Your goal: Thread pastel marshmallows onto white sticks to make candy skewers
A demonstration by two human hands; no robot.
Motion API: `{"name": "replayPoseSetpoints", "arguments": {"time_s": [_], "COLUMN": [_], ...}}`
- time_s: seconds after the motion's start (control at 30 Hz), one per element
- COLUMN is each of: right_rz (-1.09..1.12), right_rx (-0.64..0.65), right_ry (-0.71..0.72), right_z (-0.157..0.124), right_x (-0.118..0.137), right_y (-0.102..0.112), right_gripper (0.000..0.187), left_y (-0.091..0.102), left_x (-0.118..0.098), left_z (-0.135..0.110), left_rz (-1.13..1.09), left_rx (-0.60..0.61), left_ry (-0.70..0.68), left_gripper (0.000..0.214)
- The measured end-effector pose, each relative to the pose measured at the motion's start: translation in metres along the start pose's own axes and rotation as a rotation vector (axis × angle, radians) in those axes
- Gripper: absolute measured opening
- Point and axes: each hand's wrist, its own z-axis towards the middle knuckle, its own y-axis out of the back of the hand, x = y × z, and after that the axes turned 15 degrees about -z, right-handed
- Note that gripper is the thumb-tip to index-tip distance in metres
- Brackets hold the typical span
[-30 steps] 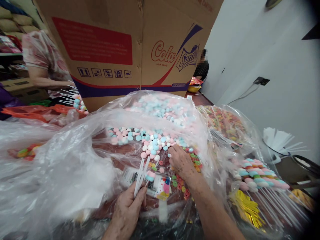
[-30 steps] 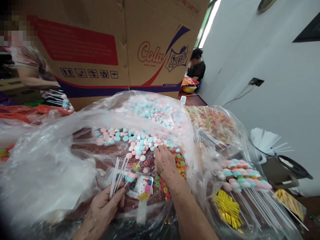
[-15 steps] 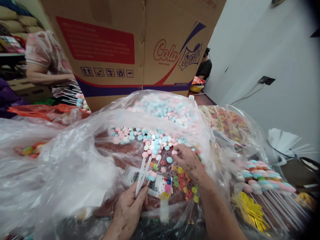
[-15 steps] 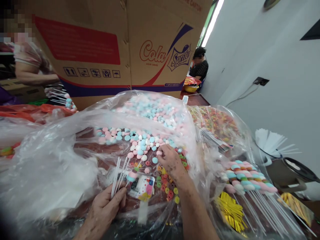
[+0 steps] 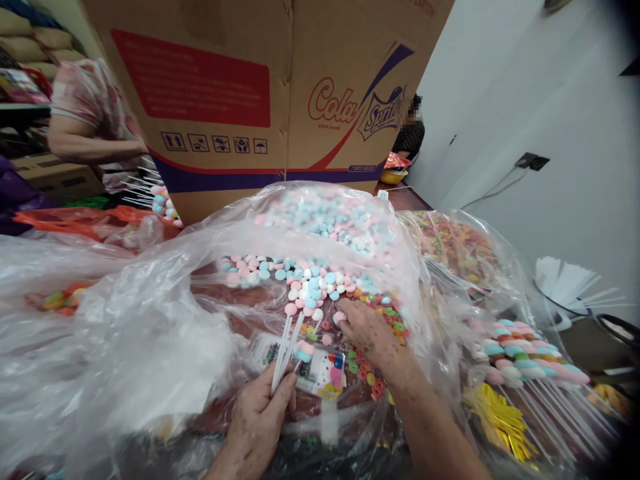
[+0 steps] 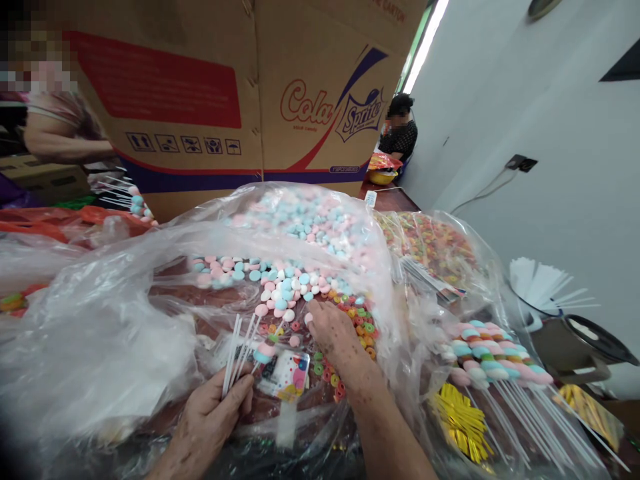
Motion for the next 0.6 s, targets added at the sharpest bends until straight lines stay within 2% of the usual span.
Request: {"name": "replayPoseSetpoints", "arguments": {"time_s": [0.1, 0.2, 0.33, 0.4, 0.47, 0.53, 0.6], "right_rz": [-0.053, -0.071, 0.112, 0.357, 0.728, 1.118, 1.408], "right_rx": [-0.023, -0.068, -0.152, -0.17, -0.15, -0.108, -0.058], "right_ry": [0.034, 0.008, -0.092, -0.212, -0.295, -0.319, -0.319], "right_z": [-0.004, -0.004, 0.001, 0.003, 0.003, 0.002, 0.0], "right_x": [0.007, 0.011, 0.011, 0.01, 0.009, 0.009, 0.011], "right_y": [-0.002, -0.009, -0.014, -0.012, -0.007, -0.001, 0.005], "right_gripper": [0.019, 0.02, 0.019, 0.013, 0.003, 0.014, 0.023], "left_y": [0.0, -0.001, -0.002, -0.002, -0.003, -0.004, -0.005], "left_x": [-0.002, -0.007, -0.011, -0.013, -0.015, -0.018, -0.02], "left_z": [0.001, 0.002, 0.002, 0.002, 0.001, 0.0, -0.001], "left_rz": [0.016, 0.05, 0.081, 0.08, 0.07, 0.061, 0.073], "left_rx": [-0.002, 0.001, -0.014, -0.015, -0.002, 0.004, -0.003], "left_ry": [-0.009, -0.008, -0.015, -0.018, -0.016, -0.007, -0.004], "left_gripper": [0.032, 0.033, 0.034, 0.033, 0.032, 0.031, 0.031]}}
